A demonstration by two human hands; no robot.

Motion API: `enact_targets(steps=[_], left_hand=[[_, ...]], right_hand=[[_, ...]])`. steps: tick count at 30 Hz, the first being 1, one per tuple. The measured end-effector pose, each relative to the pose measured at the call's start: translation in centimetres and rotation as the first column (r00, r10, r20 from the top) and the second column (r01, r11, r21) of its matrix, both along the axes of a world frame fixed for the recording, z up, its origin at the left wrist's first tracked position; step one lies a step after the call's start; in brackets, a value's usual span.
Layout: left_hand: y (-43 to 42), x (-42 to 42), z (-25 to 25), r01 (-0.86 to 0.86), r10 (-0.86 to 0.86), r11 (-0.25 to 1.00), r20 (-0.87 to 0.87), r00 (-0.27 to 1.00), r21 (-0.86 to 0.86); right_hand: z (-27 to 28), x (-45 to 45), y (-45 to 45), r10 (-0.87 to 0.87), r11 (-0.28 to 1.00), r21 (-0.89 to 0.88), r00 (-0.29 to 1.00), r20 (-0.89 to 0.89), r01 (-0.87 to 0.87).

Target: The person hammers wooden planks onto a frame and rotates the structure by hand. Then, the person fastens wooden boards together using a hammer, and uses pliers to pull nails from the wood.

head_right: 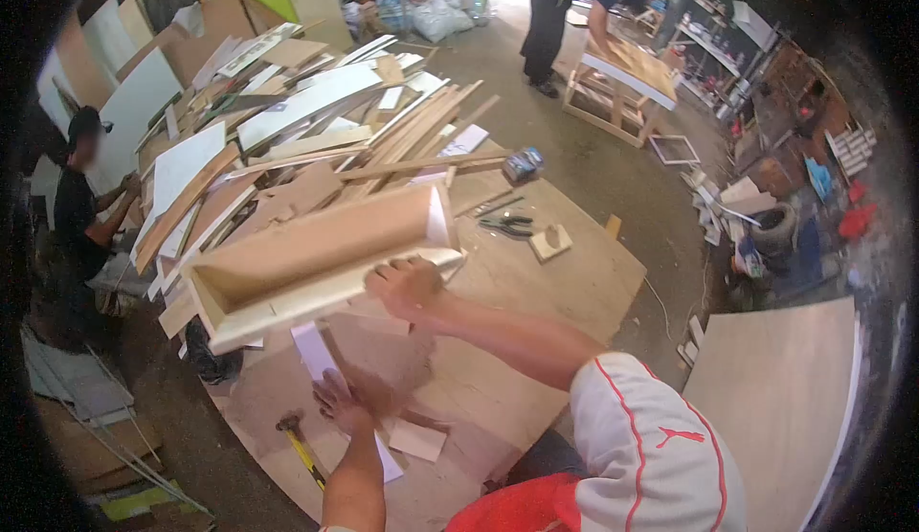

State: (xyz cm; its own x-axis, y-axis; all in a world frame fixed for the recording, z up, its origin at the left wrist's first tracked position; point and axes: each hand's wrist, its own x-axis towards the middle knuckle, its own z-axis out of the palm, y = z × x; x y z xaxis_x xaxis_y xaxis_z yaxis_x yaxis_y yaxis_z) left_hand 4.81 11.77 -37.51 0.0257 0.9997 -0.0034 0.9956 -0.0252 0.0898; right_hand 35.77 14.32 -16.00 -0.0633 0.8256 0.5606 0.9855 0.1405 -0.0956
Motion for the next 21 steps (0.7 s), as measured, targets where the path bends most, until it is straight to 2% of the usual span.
enact_targets(steps=[2,5,8,9,11,14,17,20,21], left_hand=[[0.5,-0.6,-2.3,0.026,-0.029,0.998,0.056,0.998,0.057],[-0.2,-2.3,-3.6,0.150,-0.187,0.969,0.187,0.964,0.195],[-1.7,-4.0,-5.5,0.172,-0.171,0.982,0.012,0.985,-0.074],[-4.4,-3.9,-3.6,0.119,-0.114,0.993,0.172,0.978,-0.022],[-10.0,-5.0,-2.3,0.105,-0.108,0.994,0.171,0.979,0.027],[-15.2,-5.7,-1.8,0.027,-0.023,0.999,0.088,0.996,-0.036],[-15.0,-8.3,-4.5,0.261,-0.230,0.956,-0.206,0.951,0.133],[-13.8,-9.4,-5.2,0.178,-0.178,0.981,0.000,0.984,0.080],[-13.3,-9.2,-4.8,0.136,-0.138,0.987,0.020,0.990,0.081]], right_hand=[[0.2,-0.2,-6.5,-0.061,0.998,-0.002,0.996,0.061,0.062],[-0.3,-0.7,-15.2,-0.111,0.993,0.063,0.984,0.142,0.103],[-1.7,-1.3,-23.4,-0.175,0.980,-0.064,0.970,0.166,0.188],[-1.8,-1.6,-25.7,-0.193,0.975,-0.081,0.968,0.162,0.208],[-2.1,-2.6,-29.6,-0.227,0.961,-0.124,0.962,0.150,0.246],[-3.6,-3.4,-33.8,-0.255,0.955,-0.114,0.955,0.153,0.274],[-5.8,-4.0,-36.7,-0.289,0.937,-0.157,0.944,0.157,0.313],[-7.1,-4.4,-38.1,-0.305,0.929,-0.176,0.943,0.136,0.326],[-7.5,-4.4,-38.2,-0.298,0.932,-0.171,0.944,0.140,0.320]])
